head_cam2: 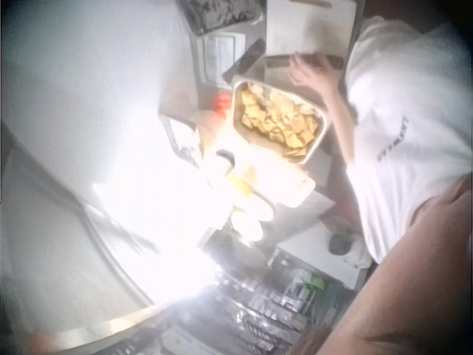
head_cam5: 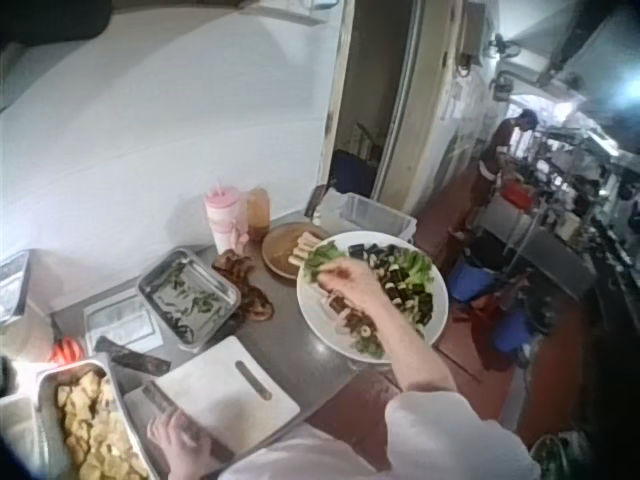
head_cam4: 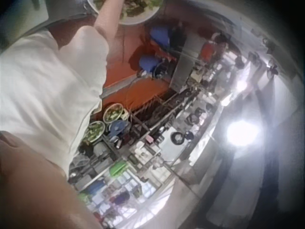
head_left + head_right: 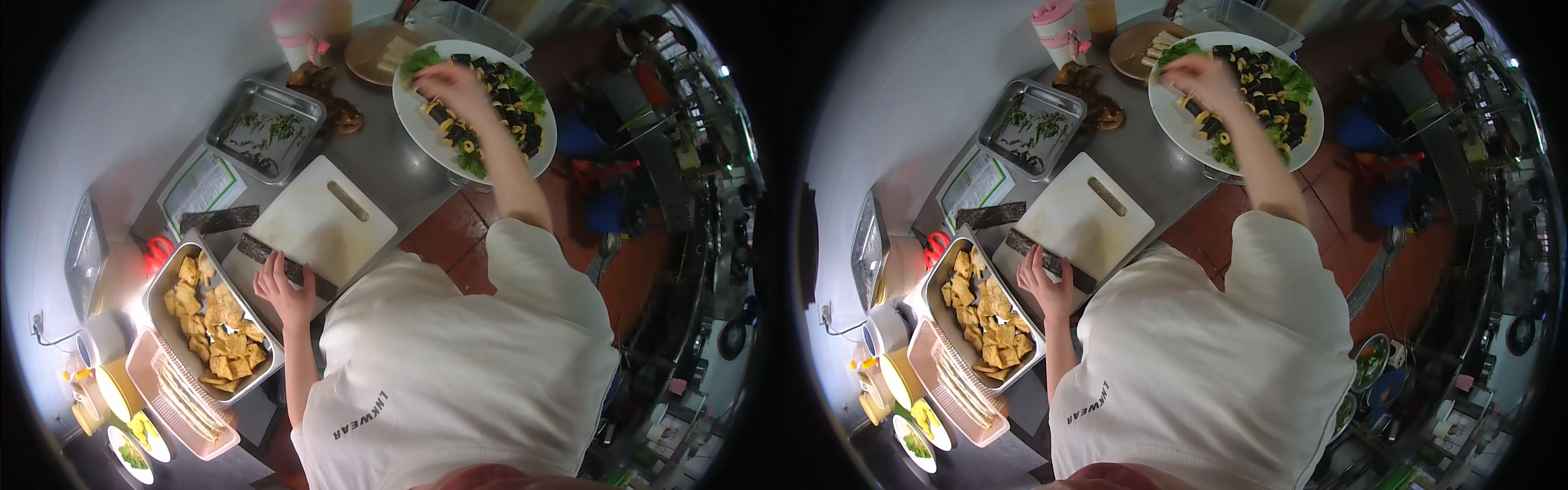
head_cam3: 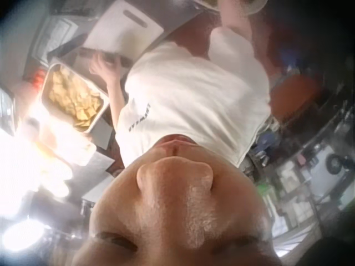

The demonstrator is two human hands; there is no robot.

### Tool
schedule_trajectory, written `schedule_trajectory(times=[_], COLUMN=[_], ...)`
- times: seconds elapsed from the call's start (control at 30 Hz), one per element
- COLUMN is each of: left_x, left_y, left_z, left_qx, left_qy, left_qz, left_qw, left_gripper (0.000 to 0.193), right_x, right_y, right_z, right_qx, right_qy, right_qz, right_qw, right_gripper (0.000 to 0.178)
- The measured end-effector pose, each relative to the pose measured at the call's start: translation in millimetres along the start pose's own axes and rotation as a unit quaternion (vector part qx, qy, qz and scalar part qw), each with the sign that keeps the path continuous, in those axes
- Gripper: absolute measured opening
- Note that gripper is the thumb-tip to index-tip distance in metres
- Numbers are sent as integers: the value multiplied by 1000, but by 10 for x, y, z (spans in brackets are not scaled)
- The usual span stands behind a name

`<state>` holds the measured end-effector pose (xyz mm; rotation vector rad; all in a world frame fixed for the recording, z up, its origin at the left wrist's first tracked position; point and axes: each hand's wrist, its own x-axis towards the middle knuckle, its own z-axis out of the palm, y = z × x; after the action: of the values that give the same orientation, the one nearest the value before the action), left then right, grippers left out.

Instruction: The person repeatedly picks up fried tofu pieces and places them onto strips of seaweed laid on a cutting board, then transfers the assembled items to a serving plate. The process is repeated continuously throughout the clip.

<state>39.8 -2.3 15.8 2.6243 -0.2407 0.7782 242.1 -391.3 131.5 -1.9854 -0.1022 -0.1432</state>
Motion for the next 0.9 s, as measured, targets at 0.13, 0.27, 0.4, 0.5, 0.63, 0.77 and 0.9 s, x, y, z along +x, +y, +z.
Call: schedule_trajectory(times=[0.13, 0.27, 0.4, 0.5, 0.63, 0.77, 0.9], left_x=[-132, -176, -246, -186, -134, -163, -208], left_y=[-20, 18, -22, 6, 17, 23, 27], left_z=[113, 184, 210, 180, 155, 133, 144], left_qx=[-2, -5, -9, -27, -59, -60, -52], left_qy=[10, 17, 27, 21, 19, 46, 50], left_qz=[-75, -113, -142, -168, -179, -195, -217], left_qw=[997, 993, 989, 985, 982, 978, 973], left_gripper=[57, 57, 57, 54, 52, 49, 47], right_x=[51, -37, 40, 150, 109, 509, 139], right_y=[633, 1088, 1199, 1459, 616, 105, -691], right_z=[-1413, -1635, -1528, -1878, -1229, -68, 1806], right_qx=[-226, -275, -387, -600, -604, -331, -146], right_qy=[345, 392, 270, 125, 270, 147, -136], right_qz=[118, 261, 267, 199, 108, -171, -352], right_qw=[903, 838, 840, 765, 742, 916, 914], right_gripper=[31, 29, 33, 37, 39, 24, 11])
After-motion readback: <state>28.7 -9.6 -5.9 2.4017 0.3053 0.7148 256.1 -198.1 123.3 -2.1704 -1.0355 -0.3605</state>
